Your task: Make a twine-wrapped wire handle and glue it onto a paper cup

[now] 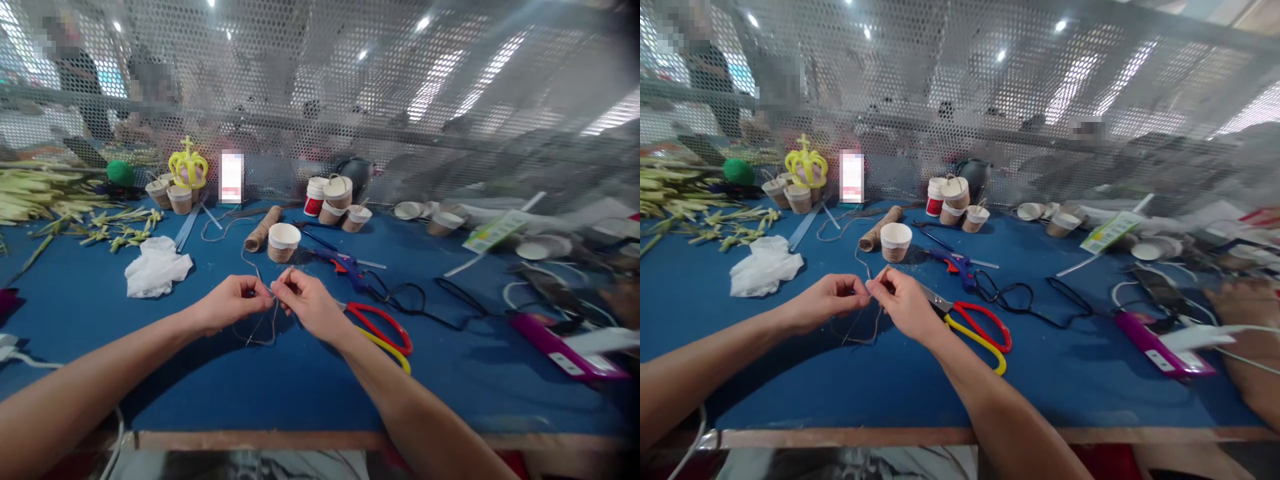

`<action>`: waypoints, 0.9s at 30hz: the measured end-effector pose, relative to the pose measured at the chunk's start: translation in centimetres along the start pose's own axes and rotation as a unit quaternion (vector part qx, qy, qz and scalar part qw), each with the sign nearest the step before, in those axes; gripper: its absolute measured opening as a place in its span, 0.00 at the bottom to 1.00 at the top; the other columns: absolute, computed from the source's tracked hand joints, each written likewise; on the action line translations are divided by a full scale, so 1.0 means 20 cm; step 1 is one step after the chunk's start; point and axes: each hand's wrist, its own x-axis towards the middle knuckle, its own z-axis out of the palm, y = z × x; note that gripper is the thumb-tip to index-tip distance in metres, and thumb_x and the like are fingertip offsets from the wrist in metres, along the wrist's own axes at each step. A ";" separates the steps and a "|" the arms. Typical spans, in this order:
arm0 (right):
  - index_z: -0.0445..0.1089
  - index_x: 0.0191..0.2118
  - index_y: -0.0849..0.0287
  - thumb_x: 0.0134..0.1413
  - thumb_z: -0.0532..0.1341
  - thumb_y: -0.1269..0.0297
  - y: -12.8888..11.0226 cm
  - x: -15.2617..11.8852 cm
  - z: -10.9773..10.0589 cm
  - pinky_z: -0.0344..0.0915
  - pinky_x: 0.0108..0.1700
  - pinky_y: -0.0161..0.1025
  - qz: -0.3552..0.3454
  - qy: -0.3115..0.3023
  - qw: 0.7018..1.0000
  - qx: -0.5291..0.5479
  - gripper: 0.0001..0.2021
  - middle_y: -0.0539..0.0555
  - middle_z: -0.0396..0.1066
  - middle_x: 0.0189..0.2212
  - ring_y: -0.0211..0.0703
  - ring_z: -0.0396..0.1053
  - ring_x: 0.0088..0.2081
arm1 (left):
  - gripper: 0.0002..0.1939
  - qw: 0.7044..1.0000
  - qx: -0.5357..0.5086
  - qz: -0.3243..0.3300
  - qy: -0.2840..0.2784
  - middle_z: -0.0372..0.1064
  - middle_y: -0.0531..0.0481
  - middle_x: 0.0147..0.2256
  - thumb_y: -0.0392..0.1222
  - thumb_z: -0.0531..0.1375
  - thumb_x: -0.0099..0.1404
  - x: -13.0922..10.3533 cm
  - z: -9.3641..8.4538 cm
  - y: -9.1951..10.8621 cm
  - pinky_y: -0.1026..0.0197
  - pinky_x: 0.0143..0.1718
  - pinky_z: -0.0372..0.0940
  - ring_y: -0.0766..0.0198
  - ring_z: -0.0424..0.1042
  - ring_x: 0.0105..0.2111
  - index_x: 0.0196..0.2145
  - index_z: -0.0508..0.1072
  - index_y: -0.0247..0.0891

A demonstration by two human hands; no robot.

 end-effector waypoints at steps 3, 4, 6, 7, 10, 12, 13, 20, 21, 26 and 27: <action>0.59 0.26 0.60 0.52 0.54 0.60 0.00 0.00 0.00 0.59 0.22 0.32 -0.005 0.004 1.000 -0.025 0.10 0.46 0.58 0.20 0.31 0.58 0.19 | 0.07 1.000 0.006 0.006 0.004 0.54 0.59 0.17 0.40 0.58 0.51 0.00 0.00 0.00 0.69 0.17 0.43 0.76 0.48 0.17 0.23 0.65 0.33; 0.59 0.26 0.60 0.52 0.54 0.60 0.00 0.00 0.00 0.58 0.22 0.32 -0.007 0.005 0.999 -0.032 0.10 0.46 0.58 0.20 0.31 0.58 0.19 | 0.07 1.000 0.006 0.006 0.003 0.55 0.59 0.17 0.39 0.58 0.51 0.00 0.00 0.00 0.69 0.17 0.43 0.76 0.49 0.17 0.23 0.65 0.33; 0.59 0.26 0.60 0.52 0.53 0.60 0.00 0.00 0.00 0.58 0.22 0.32 -0.012 0.005 0.999 -0.042 0.10 0.47 0.59 0.20 0.31 0.58 0.19 | 0.06 1.000 0.003 0.005 0.002 0.56 0.58 0.18 0.39 0.58 0.51 0.00 0.00 0.00 0.69 0.17 0.44 0.76 0.49 0.17 0.23 0.65 0.33; 0.59 0.26 0.60 0.52 0.53 0.60 0.00 0.00 -0.01 0.58 0.22 0.32 -0.014 0.005 0.999 -0.046 0.10 0.47 0.59 0.20 0.31 0.58 0.19 | 0.07 1.000 0.002 0.004 0.000 0.56 0.58 0.18 0.39 0.58 0.51 0.00 -0.01 0.00 0.69 0.17 0.44 0.76 0.50 0.18 0.23 0.65 0.33; 0.59 0.26 0.61 0.52 0.53 0.59 0.01 0.00 -0.01 0.58 0.22 0.32 -0.019 0.006 0.998 -0.061 0.10 0.47 0.59 0.20 0.31 0.58 0.20 | 0.07 1.000 -0.001 -0.001 -0.004 0.57 0.58 0.19 0.40 0.58 0.50 0.00 0.00 0.00 0.69 0.17 0.44 0.76 0.50 0.18 0.24 0.66 0.32; 0.59 0.25 0.61 0.52 0.53 0.59 0.01 0.00 0.00 0.58 0.22 0.32 -0.019 0.009 0.997 -0.070 0.11 0.47 0.59 0.20 0.31 0.58 0.20 | 0.08 1.000 -0.004 -0.001 0.000 0.57 0.58 0.19 0.40 0.59 0.50 0.00 0.00 0.00 0.69 0.17 0.44 0.76 0.50 0.18 0.24 0.65 0.32; 0.59 0.25 0.61 0.52 0.53 0.59 0.01 0.00 0.00 0.57 0.22 0.32 -0.018 0.011 0.997 -0.072 0.11 0.47 0.59 0.20 0.31 0.58 0.19 | 0.08 1.000 -0.006 0.000 0.002 0.56 0.58 0.19 0.40 0.59 0.50 0.00 0.00 0.00 0.70 0.17 0.44 0.76 0.50 0.17 0.23 0.65 0.32; 0.59 0.27 0.61 0.51 0.54 0.59 0.00 -0.01 0.01 0.60 0.22 0.31 0.003 -0.043 0.998 0.055 0.10 0.48 0.60 0.22 0.31 0.59 0.22 | 0.08 0.996 -0.078 -0.020 -0.026 0.54 0.59 0.17 0.40 0.59 0.51 -0.01 0.01 -0.02 0.69 0.16 0.41 0.77 0.47 0.15 0.22 0.65 0.33; 0.59 0.27 0.61 0.51 0.54 0.59 0.00 -0.01 0.00 0.60 0.21 0.31 0.007 -0.051 0.996 0.068 0.10 0.48 0.60 0.22 0.31 0.60 0.22 | 0.08 0.995 -0.088 -0.023 -0.033 0.55 0.59 0.18 0.40 0.60 0.51 -0.01 0.01 -0.02 0.69 0.16 0.41 0.77 0.46 0.16 0.23 0.65 0.33; 0.58 0.25 0.61 0.51 0.54 0.60 0.00 -0.01 -0.01 0.58 0.20 0.29 0.025 -0.055 0.994 0.090 0.10 0.46 0.57 0.19 0.30 0.58 0.21 | 0.09 0.994 -0.080 -0.017 -0.074 0.55 0.59 0.19 0.43 0.59 0.53 -0.01 -0.01 -0.01 0.69 0.17 0.41 0.77 0.47 0.17 0.26 0.65 0.33; 0.58 0.25 0.61 0.51 0.54 0.60 0.00 -0.01 -0.01 0.58 0.20 0.29 0.031 -0.053 0.994 0.093 0.11 0.45 0.57 0.19 0.30 0.57 0.20 | 0.09 0.995 -0.058 -0.008 -0.077 0.55 0.59 0.19 0.43 0.58 0.53 -0.01 -0.02 -0.01 0.69 0.17 0.42 0.76 0.47 0.17 0.26 0.66 0.33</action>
